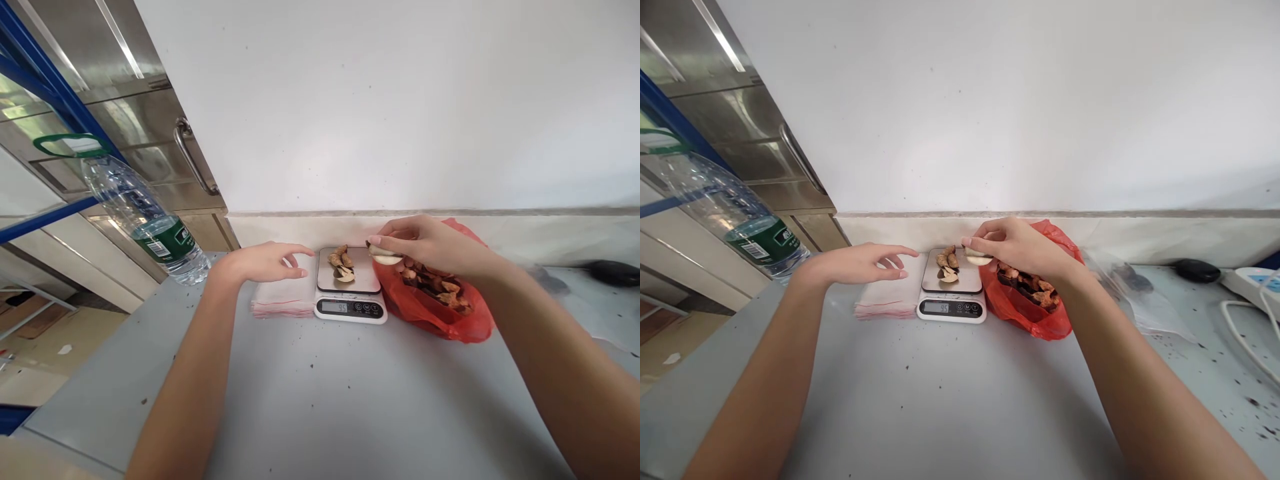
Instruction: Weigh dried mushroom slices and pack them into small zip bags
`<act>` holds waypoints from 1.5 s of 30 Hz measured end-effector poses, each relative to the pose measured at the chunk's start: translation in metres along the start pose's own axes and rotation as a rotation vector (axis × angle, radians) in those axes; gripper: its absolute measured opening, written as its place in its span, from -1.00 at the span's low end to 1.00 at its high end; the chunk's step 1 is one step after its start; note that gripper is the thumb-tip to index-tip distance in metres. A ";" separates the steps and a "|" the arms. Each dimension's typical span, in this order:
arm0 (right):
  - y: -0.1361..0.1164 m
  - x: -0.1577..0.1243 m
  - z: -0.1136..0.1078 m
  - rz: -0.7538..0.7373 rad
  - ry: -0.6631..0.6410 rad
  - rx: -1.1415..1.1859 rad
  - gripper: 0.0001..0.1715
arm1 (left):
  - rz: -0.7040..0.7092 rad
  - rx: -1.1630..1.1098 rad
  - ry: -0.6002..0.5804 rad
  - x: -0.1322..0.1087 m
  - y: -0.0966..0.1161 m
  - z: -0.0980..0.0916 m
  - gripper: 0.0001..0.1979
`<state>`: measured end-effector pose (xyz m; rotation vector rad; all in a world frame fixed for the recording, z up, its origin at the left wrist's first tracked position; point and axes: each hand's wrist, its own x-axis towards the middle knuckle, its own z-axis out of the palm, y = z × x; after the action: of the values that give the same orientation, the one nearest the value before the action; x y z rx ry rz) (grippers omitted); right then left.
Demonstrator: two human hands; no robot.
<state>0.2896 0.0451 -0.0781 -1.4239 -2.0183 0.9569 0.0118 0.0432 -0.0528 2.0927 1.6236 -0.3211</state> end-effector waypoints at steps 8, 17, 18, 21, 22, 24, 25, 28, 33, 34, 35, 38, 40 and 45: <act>-0.006 -0.001 0.003 0.081 -0.077 0.040 -0.31 | -0.013 -0.012 -0.011 -0.001 0.004 0.001 -0.31; -0.001 -0.002 0.000 0.009 -0.212 0.102 -0.48 | 0.143 -0.019 0.017 0.001 0.014 0.003 -0.33; -0.001 -0.002 0.001 -0.006 -0.226 0.116 -0.45 | 0.171 -0.030 0.023 0.001 0.015 0.004 -0.35; -0.001 -0.002 0.001 -0.045 -0.259 0.170 -0.40 | 0.228 -0.060 0.040 0.002 0.022 0.007 -0.41; -0.001 -0.002 0.001 -0.054 -0.268 0.187 -0.41 | 0.255 -0.074 0.043 0.002 0.024 0.008 -0.43; -0.001 -0.002 0.001 -0.066 -0.288 0.217 -0.43 | 0.322 -0.102 0.049 0.001 0.029 0.009 -0.47; -0.001 -0.002 0.001 -0.073 -0.298 0.233 -0.44 | 0.353 -0.113 0.054 0.001 0.031 0.010 -0.48; 0.000 -0.003 0.001 -0.085 -0.318 0.273 -0.50 | 0.386 -0.122 0.079 -0.001 0.034 0.011 -0.47; -0.003 -0.005 0.000 -0.066 -0.314 0.312 -0.54 | 0.378 -0.130 0.117 -0.004 0.035 0.010 -0.45; -0.003 -0.005 0.000 -0.062 -0.314 0.333 -0.53 | 0.380 -0.131 0.120 -0.005 0.034 0.010 -0.46; -0.002 -0.006 0.000 -0.059 -0.316 0.356 -0.53 | 0.381 -0.132 0.122 -0.006 0.034 0.009 -0.47; 0.001 -0.005 0.001 -0.061 -0.329 0.406 -0.53 | 0.372 -0.126 0.118 -0.008 0.034 0.007 -0.52; 0.003 -0.004 0.001 -0.066 -0.329 0.397 -0.53 | 0.354 -0.114 0.121 -0.009 0.033 0.006 -0.53; 0.003 -0.002 0.000 -0.101 -0.326 0.350 -0.59 | 0.292 -0.078 0.106 -0.011 0.028 0.003 -0.46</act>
<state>0.2920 0.0435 -0.0808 -1.0205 -1.9904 1.4897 0.0362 0.0273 -0.0439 2.2792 1.3366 -0.0499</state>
